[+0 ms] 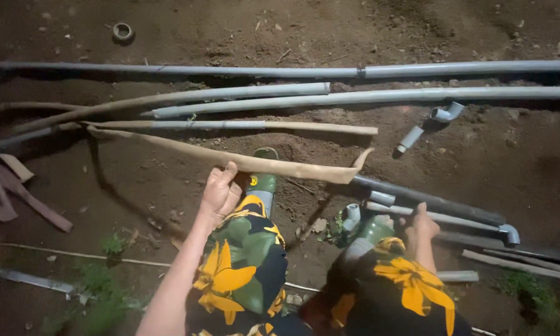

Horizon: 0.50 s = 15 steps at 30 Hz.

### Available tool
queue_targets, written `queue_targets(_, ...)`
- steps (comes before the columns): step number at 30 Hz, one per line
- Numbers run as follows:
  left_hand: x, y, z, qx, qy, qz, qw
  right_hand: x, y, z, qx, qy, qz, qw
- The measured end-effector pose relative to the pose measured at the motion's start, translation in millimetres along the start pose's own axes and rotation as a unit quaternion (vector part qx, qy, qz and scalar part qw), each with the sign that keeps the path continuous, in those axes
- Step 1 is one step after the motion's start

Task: Assembling PVC pipes and connectors on the ground to create a plumbing layout

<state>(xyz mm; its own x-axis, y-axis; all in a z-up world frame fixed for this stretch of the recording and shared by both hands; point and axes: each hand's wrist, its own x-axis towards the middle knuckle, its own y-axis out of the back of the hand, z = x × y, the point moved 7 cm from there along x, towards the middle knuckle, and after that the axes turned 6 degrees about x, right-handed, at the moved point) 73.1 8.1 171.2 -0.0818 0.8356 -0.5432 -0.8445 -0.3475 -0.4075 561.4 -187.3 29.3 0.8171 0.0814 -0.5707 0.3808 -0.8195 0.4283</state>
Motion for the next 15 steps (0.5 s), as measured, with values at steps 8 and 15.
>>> queue_targets(8, -23, -21, 17, 0.628, -0.314, -0.145, 0.697, 68, -15, 53, 0.175, -0.105, 0.039, 0.978)
queue_targets(15, -16, -22, 12, 0.275, -0.069, -0.062, 0.957, 102, 68, 70, 0.317, 0.000, 0.166, 0.934)
